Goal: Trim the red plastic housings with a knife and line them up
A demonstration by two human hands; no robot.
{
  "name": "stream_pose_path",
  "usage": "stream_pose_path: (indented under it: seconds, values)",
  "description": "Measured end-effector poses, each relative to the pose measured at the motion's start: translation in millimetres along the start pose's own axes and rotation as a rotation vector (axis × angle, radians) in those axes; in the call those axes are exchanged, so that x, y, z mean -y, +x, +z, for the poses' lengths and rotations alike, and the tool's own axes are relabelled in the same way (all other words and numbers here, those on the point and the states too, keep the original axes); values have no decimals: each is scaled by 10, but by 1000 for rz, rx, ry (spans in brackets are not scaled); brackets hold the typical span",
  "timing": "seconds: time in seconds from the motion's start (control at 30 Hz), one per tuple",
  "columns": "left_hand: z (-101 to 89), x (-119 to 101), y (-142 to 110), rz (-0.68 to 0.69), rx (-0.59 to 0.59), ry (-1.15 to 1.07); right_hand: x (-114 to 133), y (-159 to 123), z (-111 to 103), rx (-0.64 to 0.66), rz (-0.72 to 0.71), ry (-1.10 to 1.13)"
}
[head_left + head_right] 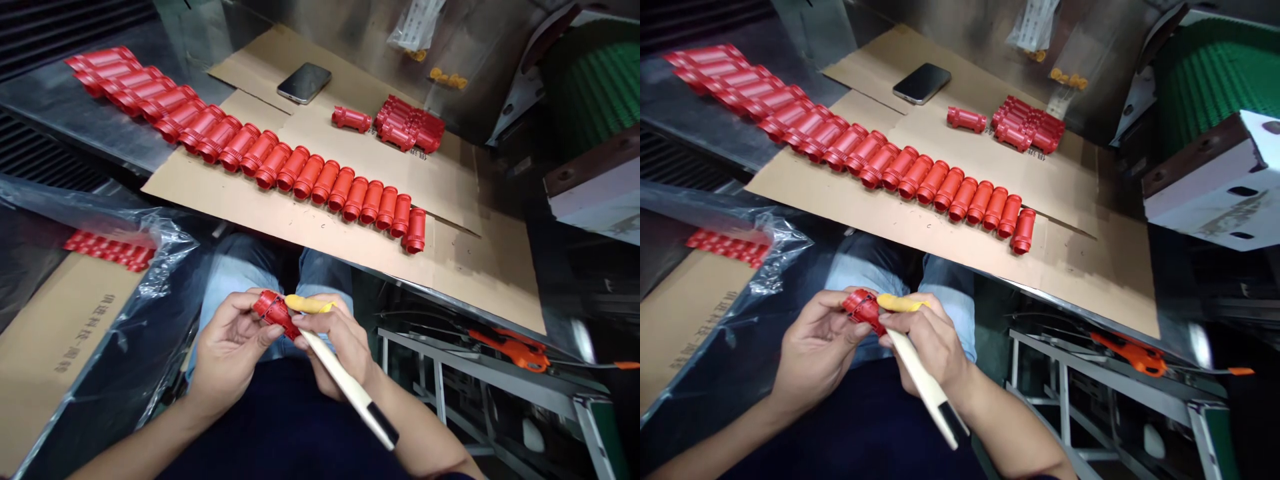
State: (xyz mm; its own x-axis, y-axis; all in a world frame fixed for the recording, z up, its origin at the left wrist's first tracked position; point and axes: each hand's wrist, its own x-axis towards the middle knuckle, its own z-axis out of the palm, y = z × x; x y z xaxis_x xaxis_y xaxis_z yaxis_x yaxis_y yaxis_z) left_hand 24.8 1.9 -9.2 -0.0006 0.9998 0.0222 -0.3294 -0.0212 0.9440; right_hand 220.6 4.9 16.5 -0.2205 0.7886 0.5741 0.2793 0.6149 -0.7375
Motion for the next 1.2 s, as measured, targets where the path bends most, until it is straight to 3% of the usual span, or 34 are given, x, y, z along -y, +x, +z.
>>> stream_pose_path:
  seconds: [0.1,0.13,0.23,0.33,0.4,0.57,0.73,0.8,0.97,1.2]
  values:
    - [4,-22,4,-37,-15,-9,-2,-8,3,-13,-79,-24]
    - [6,-35,8,-56,-16,-25,2,-16,-1,-35,-18,25]
    - [19,-76,26,-107,-13,-102,-3,-43,-41,-197,351,358]
    - [31,-92,41,-135,-11,-144,-30,-59,-99,-315,498,540]
    - [30,-79,45,-137,-21,-135,-22,-64,-122,-247,455,429]
    - [2,-41,44,-45,-27,-49,61,-53,-101,-81,164,143]
    - [-2,-82,64,-65,-74,-91,49,-67,-142,-197,287,68]
    - [0,-95,84,-65,-106,-114,37,-95,-182,-182,313,83]
    - [9,-91,129,-74,-146,-138,48,-169,-221,-79,164,84]
    - [39,-164,139,-103,-177,-119,64,-114,-192,-57,-1,46]
